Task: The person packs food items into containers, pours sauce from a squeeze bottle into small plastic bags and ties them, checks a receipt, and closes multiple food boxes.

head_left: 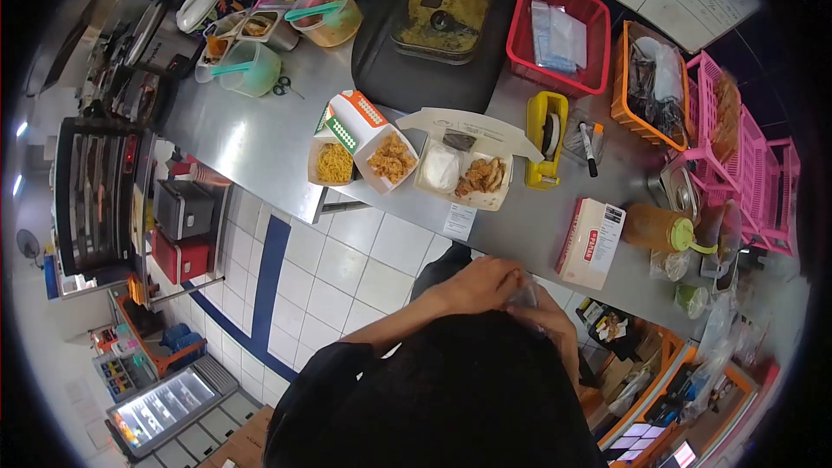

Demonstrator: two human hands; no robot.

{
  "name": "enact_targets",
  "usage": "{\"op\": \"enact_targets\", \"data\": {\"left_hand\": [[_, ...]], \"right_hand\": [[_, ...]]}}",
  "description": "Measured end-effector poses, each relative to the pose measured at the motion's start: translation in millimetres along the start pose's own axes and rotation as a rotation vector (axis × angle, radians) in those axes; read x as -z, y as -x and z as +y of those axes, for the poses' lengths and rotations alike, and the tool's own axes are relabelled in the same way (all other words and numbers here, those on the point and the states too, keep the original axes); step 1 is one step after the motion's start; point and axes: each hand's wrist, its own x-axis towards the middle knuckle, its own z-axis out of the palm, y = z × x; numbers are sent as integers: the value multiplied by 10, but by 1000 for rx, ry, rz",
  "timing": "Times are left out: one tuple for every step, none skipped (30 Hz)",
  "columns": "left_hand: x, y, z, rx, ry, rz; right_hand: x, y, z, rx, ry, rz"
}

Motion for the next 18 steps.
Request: {"op": "enact_targets", "data": {"left_hand": [[78, 7, -96, 3, -25, -82], [138, 10, -170, 6, -51, -165], [198, -5, -180, 1, -49, -174], [254, -24, -178, 27, -47, -224], [281, -21, -179, 54, -44, -276], [274, -5, -188, 49, -43, -287], [247, 7, -193, -18, -168, -243], [224, 11, -200, -86, -293, -194], [205, 22, -223, -92, -297, -198], [185, 46, -259, -67, -335, -220], [183, 59, -298, -43, -375, -240], [179, 65, -328, -47, -379, -238], [159, 72, -350, -70, -352, -189], [139, 79, -378, -94, -324, -141], [127, 85, -425, -101, -325, -144], [127, 81, -476, -165, -233, -61], [128, 81, -526, -226, -141, 21], [165, 89, -499, -230, -141, 19]], "right_hand": [[8, -56, 84, -27, 84, -77], [5, -86, 153, -54, 166, -155], [-51, -90, 117, -52, 164, -146], [-123, -95, 39, -123, 179, -133], [-148, -100, 75, -157, 183, -121], [-172, -106, 111, -191, 187, -109], [-143, -143, 251, -106, 221, -62], [-100, -168, 354, -19, 256, -16], [-124, -153, 315, -12, 255, -11], [-169, -123, 245, -161, 276, -11], [-184, -139, 241, -231, 288, -10], [-198, -156, 239, -301, 299, -10], [-183, -168, 317, -200, 233, 27], [-176, -165, 362, -97, 166, 66], [-201, -162, 359, -92, 166, 71], [-237, -180, 352, -8, 90, 42], [-285, -201, 345, 75, 13, 11], [-342, -227, 310, 79, 13, 14]]}}
